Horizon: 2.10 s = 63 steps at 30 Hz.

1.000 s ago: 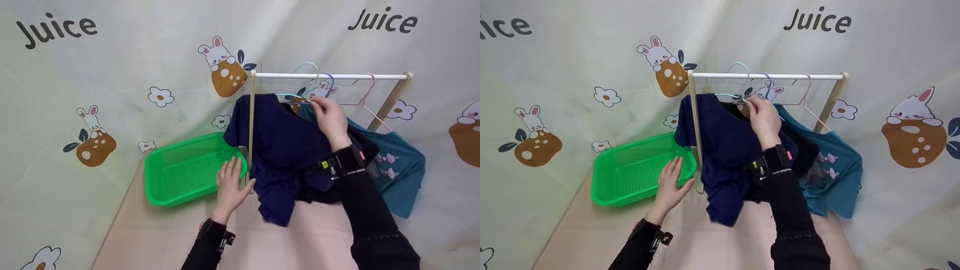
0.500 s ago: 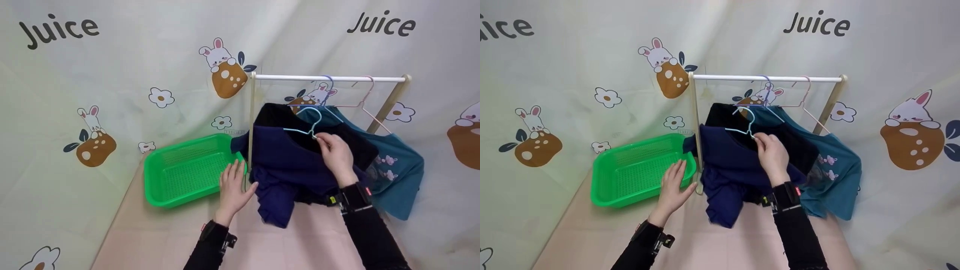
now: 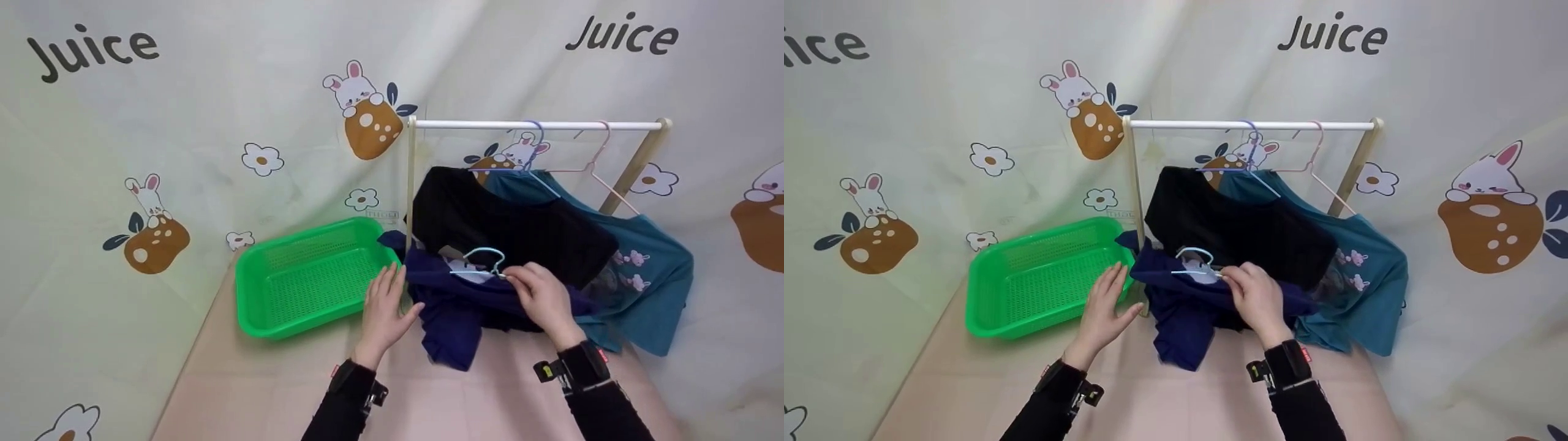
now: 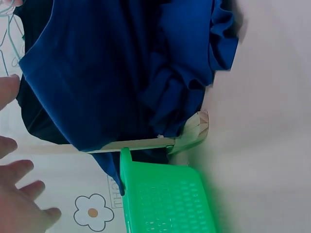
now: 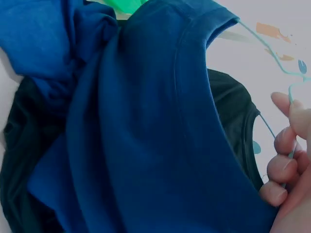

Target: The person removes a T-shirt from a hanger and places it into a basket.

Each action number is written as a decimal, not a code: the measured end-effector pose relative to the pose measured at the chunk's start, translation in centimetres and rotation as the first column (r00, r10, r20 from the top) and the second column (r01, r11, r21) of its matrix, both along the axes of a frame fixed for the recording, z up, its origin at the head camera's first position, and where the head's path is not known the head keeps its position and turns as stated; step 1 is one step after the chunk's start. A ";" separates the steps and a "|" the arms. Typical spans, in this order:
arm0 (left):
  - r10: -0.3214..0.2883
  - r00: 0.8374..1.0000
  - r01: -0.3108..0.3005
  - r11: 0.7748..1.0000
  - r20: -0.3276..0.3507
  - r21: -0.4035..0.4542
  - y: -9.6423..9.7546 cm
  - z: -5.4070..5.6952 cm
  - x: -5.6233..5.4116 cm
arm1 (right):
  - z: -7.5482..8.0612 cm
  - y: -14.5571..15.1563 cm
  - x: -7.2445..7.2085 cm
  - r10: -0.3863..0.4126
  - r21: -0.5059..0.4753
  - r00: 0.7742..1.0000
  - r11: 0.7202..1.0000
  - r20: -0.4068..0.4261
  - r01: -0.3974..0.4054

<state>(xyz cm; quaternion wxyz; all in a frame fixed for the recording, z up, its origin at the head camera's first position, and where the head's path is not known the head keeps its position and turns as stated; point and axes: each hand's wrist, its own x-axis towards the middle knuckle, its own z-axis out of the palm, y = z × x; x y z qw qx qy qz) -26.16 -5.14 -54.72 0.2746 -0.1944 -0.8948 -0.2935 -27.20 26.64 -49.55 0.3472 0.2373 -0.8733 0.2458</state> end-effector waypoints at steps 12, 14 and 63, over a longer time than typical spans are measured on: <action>-0.040 0.994 0.035 0.998 -0.102 -0.049 0.9 0.2 -0.4 | 0.6 -0.1 1.7 0.203 0.011 0.963 0.979 -0.176 -0.205; -0.031 0.993 0.026 0.999 -0.114 -0.043 1.1 0.4 -0.4 | 0.8 -0.2 1.6 0.219 -0.008 0.957 0.974 -0.188 -0.224; 0.076 0.947 0.039 0.938 -0.313 0.345 -4.6 2.8 1.2 | 4.1 -2.7 3.6 0.151 -0.479 0.979 0.875 0.139 -0.067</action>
